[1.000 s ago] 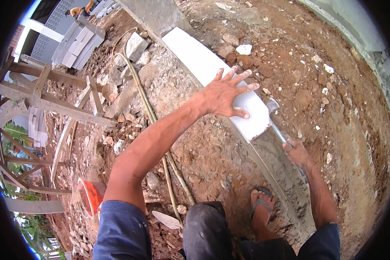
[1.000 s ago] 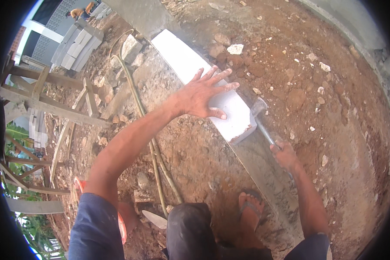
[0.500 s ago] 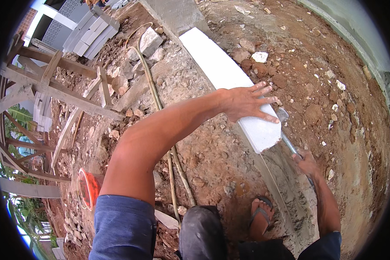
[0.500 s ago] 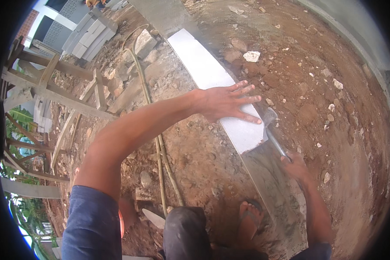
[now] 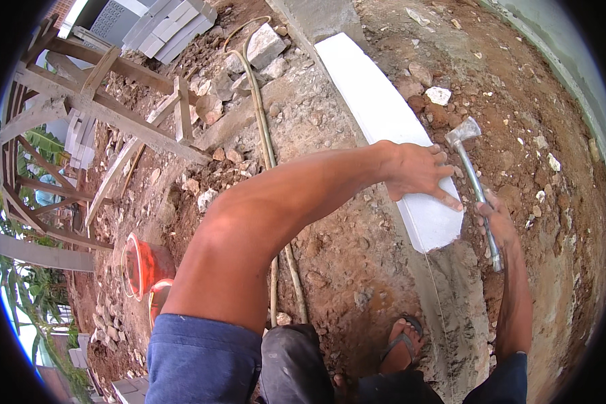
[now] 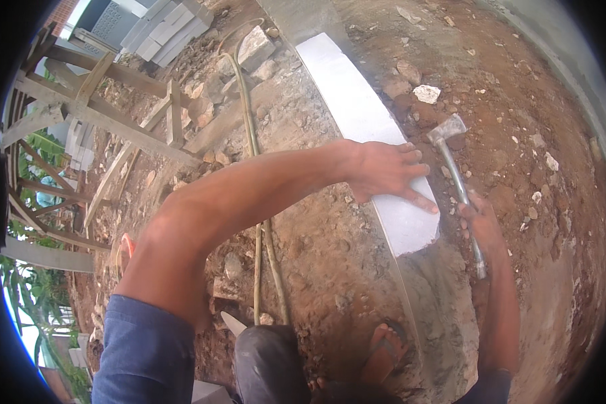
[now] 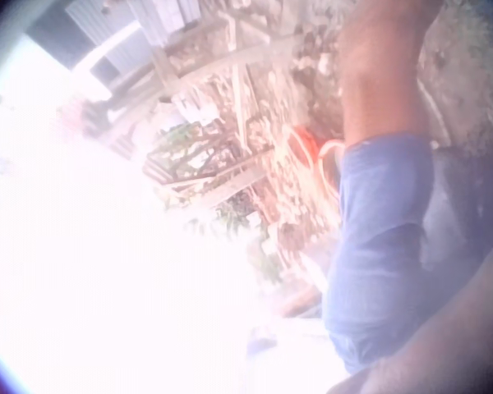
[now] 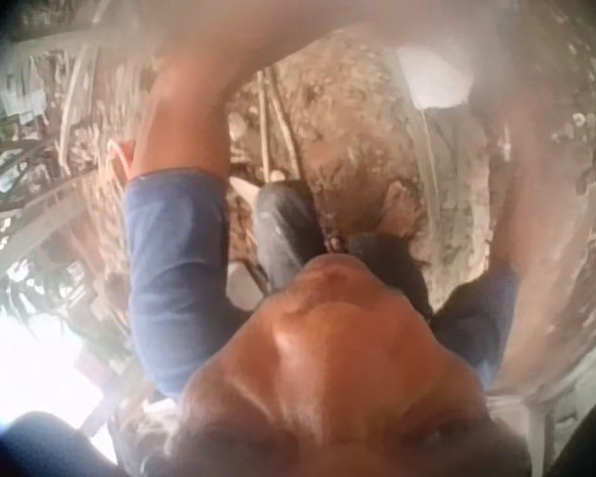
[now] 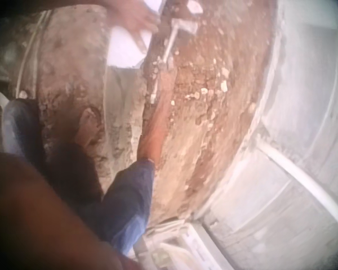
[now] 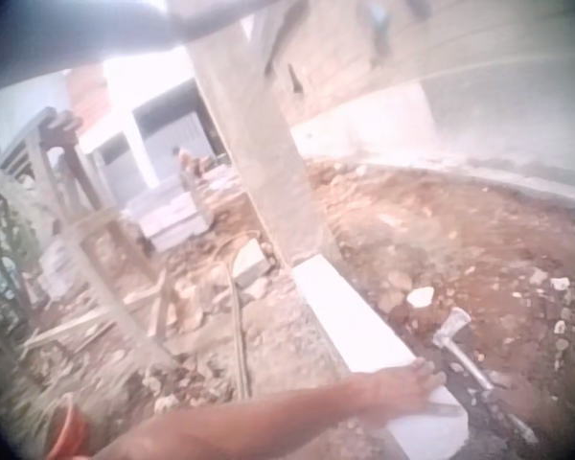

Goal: The person positions a white concrete block along a trench, uses a hammer to tap it into place, and then applies mortar to the block's surface with a trowel. The person repeats this process with additional blocks, aligning them along the trench.

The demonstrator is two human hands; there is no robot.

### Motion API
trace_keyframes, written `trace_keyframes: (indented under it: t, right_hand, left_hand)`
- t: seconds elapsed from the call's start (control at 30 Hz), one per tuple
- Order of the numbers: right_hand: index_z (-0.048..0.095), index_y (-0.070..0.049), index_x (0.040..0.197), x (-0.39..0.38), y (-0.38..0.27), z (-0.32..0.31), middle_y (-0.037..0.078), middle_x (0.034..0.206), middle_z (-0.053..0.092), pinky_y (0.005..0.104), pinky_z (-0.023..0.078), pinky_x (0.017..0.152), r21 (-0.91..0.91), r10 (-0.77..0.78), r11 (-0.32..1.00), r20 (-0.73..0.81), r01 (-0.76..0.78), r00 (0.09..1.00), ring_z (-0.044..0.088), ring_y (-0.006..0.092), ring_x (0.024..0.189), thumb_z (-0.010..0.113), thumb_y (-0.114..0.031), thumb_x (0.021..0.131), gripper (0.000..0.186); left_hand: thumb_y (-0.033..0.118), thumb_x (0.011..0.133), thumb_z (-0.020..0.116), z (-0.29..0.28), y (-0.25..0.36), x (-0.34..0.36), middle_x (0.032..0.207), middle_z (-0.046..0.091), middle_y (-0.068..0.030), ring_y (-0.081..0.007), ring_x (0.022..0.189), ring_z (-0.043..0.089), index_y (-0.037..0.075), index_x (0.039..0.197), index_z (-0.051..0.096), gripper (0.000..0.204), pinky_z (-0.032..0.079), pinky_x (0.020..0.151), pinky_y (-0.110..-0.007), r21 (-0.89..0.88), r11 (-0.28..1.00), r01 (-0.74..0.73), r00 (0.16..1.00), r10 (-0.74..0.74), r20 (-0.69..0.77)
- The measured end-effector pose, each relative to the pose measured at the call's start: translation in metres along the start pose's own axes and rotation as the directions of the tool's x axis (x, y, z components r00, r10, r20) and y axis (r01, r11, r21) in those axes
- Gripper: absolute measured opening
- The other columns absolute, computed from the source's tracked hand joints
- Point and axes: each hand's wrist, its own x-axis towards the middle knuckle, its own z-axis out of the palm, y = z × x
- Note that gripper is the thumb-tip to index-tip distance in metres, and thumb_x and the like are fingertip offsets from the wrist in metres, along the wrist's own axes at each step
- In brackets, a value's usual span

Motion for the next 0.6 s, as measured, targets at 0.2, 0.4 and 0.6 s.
trace_keyframes:
  t: [0.2, 0.4, 0.6]
  right_hand:
    - [0.058, -0.003, 0.131, 0.114, -0.013, 0.027, 0.002, 0.082, 0.058, 0.0308, 0.042, 0.057, -0.027, -0.221, 0.975, -0.108, 0.219, 0.969, 0.049, 0.0120, 0.064, 0.054, -0.020, 0.099, 0.037]
    - [0.067, -0.004, 0.118, 0.184, -0.052, 0.065, 0.003, 0.080, 0.060, 0.0327, 0.045, 0.063, 0.022, -0.272, 0.962, -0.031, 0.273, 0.962, 0.054, 0.0132, 0.070, 0.055, -0.013, 0.091, 0.031]
    - [0.067, -0.001, 0.117, 0.223, -0.064, 0.101, 0.011, 0.093, 0.071, 0.0352, 0.050, 0.073, -0.165, -0.439, 0.881, 0.062, 0.443, 0.896, 0.064, 0.0181, 0.083, 0.058, -0.014, 0.092, 0.030]
  left_hand:
    - [0.019, 0.057, 0.089, -0.021, 0.002, 0.004, 0.131, 0.047, -0.0177, -0.0414, 0.122, 0.048, 0.045, 0.154, 0.025, 0.119, 0.037, 0.111, -0.048, 0.012, 1.000, 0.005, 0.999, -0.005, 0.042]
    - [0.022, 0.057, 0.087, -0.019, 0.005, 0.002, 0.124, 0.049, -0.0148, -0.0399, 0.117, 0.050, 0.046, 0.154, 0.025, 0.118, 0.039, 0.107, -0.048, 0.076, 0.997, 0.012, 0.997, -0.017, 0.071]
    - [0.024, 0.057, 0.087, -0.019, 0.005, 0.003, 0.122, 0.050, -0.0154, -0.0402, 0.117, 0.050, 0.044, 0.154, 0.025, 0.117, 0.039, 0.106, -0.048, 0.070, 0.997, 0.012, 0.997, -0.017, 0.072]
